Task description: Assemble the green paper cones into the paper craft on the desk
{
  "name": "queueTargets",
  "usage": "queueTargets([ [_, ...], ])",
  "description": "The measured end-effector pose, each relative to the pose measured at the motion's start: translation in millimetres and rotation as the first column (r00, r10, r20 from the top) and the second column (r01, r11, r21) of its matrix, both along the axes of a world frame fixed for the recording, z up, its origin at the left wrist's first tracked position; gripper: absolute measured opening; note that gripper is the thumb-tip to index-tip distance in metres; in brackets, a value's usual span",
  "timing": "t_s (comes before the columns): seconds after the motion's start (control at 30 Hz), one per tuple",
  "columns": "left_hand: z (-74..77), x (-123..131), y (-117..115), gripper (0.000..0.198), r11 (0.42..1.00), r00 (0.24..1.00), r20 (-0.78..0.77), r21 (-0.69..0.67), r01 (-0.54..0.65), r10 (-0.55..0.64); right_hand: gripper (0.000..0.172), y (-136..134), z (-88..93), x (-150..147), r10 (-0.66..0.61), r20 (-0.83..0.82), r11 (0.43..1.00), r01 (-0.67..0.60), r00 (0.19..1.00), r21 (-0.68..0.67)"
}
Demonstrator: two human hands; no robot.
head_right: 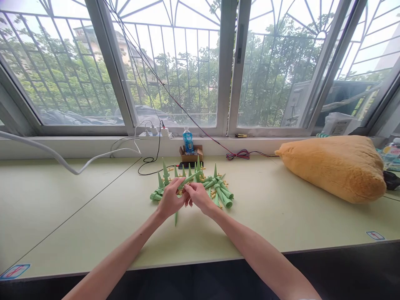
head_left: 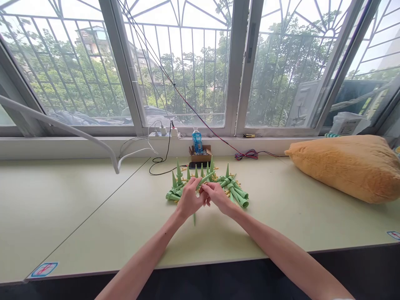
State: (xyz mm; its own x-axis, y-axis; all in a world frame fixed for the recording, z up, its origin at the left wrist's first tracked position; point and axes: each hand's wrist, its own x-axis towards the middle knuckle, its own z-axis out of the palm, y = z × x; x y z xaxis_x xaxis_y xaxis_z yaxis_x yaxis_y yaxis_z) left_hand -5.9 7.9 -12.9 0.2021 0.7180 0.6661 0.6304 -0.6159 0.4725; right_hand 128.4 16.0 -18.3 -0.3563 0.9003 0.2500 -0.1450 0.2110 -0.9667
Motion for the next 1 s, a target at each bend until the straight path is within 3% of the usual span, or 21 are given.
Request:
queueTargets([
  [0.43, 2.2, 0.2, -2.5, 0.029, 1.0, 1.0, 0.002, -0.017, 0.014, -0.014, 0.031, 4.1, -4.2, 1.7, 0.01, 0.056, 0.993, -0.016, 0.998, 0.119],
  [0.7, 0.2, -0.8, -0.6, 0.033, 1.0, 0.999, -0.023, -0.014, 0.026, -0.027, 0.03, 2.3, -1.4, 4.0, -0.133, 0.19, 0.952, 0.072, 0.973, 0.296],
  [1.0, 1.0, -0.6, -1.7, 0.033, 1.0, 0.999, -0.023, -0.006, 0.029, -0.029, 0.031, -0.2, -0.8, 2.9, -0.153, 0.186, 0.952, 0.094, 0.971, 0.292],
])
